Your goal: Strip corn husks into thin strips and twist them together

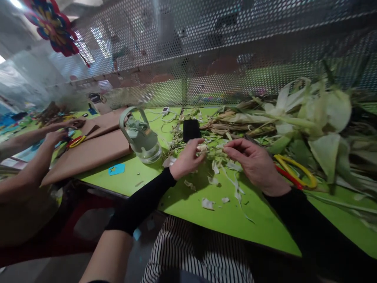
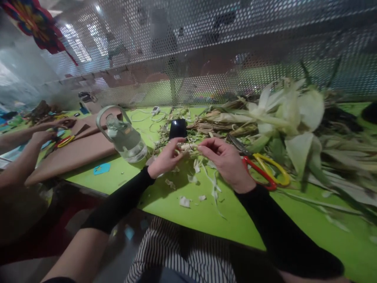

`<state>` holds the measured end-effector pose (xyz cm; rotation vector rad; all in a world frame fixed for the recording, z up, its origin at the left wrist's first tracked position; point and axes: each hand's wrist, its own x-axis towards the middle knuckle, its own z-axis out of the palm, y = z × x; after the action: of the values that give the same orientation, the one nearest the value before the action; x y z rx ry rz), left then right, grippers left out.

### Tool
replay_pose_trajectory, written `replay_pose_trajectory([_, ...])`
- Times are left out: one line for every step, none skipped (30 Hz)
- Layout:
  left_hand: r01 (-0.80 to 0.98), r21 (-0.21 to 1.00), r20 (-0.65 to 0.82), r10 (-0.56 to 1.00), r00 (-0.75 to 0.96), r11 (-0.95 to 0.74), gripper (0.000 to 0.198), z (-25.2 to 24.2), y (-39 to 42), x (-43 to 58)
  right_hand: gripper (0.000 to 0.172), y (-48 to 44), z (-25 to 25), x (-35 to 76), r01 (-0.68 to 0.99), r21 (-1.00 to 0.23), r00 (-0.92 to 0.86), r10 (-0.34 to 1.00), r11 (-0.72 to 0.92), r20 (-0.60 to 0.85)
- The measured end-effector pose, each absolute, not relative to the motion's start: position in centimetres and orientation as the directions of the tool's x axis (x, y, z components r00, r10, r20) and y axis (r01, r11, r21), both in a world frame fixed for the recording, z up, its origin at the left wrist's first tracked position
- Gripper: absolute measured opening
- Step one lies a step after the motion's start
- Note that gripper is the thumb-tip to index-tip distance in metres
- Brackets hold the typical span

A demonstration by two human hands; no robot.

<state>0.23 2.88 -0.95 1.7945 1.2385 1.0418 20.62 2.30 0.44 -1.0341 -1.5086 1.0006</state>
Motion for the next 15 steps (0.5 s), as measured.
replay_pose_trajectory([0.361, 0.87, 0.289, 0.941, 0.178, -0.335, 0.036, -0.7, 2.6, 0.1, 0.032, 2.2, 0.5, 20.5, 0.139, -0.945, -0.122, 0.952, 0.295, 0.28])
replay_pose_trajectory([0.296, 0.878, 0.337, 0.925, 0.177, -0.377, 0.037, -0.4, 2.4, 0.1, 0.032, 2.2, 0.5, 20.4, 0.159, -0.94, -0.126, 0.95, 0.303, 0.285])
replay_pose_trajectory([0.199, 0.897, 0.357, 0.911, 0.204, -0.396, 0.036, -0.2, 2.1, 0.2, 0.031, 2.1, 0.6, 20.4, 0.179, -0.934, -0.134, 0.948, 0.311, 0.29])
replay_pose_trajectory([0.092, 0.918, 0.354, 0.901, 0.25, -0.386, 0.036, -0.1, 1.9, 0.3, 0.031, 2.0, 0.7, 20.3, 0.196, -0.928, -0.145, 0.945, 0.318, 0.293])
replay_pose_trajectory([-0.004, 0.933, 0.344, 0.893, 0.292, -0.359, 0.037, -0.1, 1.8, 0.5, 0.03, 1.9, 0.8, 20.2, 0.21, -0.922, -0.157, 0.942, 0.325, 0.296])
replay_pose_trajectory([-0.081, 0.943, 0.33, 0.886, 0.325, -0.322, 0.038, -0.1, 1.8, 0.6, 0.03, 1.8, 0.9, 20.1, 0.222, -0.917, -0.168, 0.94, 0.331, 0.298])
replay_pose_trajectory([-0.135, 0.949, 0.315, 0.884, 0.346, -0.286, 0.04, -0.3, 1.8, 0.8, 0.029, 1.7, 0.9, 20.1, 0.232, -0.913, -0.176, 0.937, 0.336, 0.3])
replay_pose_trajectory([-0.167, 0.951, 0.302, 0.886, 0.352, -0.258, 0.041, -0.5, 1.8, 0.9, 0.029, 1.7, 0.9, 20.0, 0.238, -0.909, -0.183, 0.935, 0.342, 0.303])
replay_pose_trajectory([-0.181, 0.954, 0.291, 0.891, 0.348, -0.241, 0.041, -0.7, 1.9, 1.0, 0.029, 1.6, 0.8, 20.0, 0.24, -0.907, -0.186, 0.933, 0.346, 0.307])
replay_pose_trajectory([-0.183, 0.955, 0.283, 0.898, 0.338, -0.232, 0.042, -0.8, 1.9, 1.1, 0.03, 1.6, 0.8, 19.9, 0.243, -0.905, -0.191, 0.932, 0.349, 0.308])
replay_pose_trajectory([-0.175, 0.957, 0.278, 0.904, 0.325, -0.231, 0.042, -0.9, 1.9, 1.1, 0.031, 1.6, 0.7, 19.9, 0.245, -0.904, -0.197, 0.931, 0.35, 0.307])
replay_pose_trajectory([-0.16, 0.959, 0.276, 0.908, 0.314, -0.235, 0.042, -1.0, 1.9, 1.1, 0.032, 1.5, 0.7, 19.9, 0.248, -0.903, -0.205, 0.93, 0.35, 0.305])
replay_pose_trajectory([-0.139, 0.959, 0.28, 0.911, 0.304, -0.249, 0.042, -0.9, 1.8, 1.1, 0.032, 1.5, 0.6, 19.9, 0.252, -0.903, -0.215, 0.93, 0.349, 0.3])
replay_pose_trajectory([-0.112, 0.956, 0.292, 0.91, 0.295, -0.271, 0.04, -0.9, 1.7, 1.1, 0.033, 1.5, 0.6, 19.9, 0.254, -0.903, -0.222, 0.929, 0.348, 0.296])
replay_pose_trajectory([-0.073, 0.949, 0.313, 0.905, 0.286, -0.305, 0.037, -0.8, 1.5, 1.0, 0.032, 1.5, 0.5, 19.9, 0.252, -0.903, -0.226, 0.929, 0.347, 0.294])
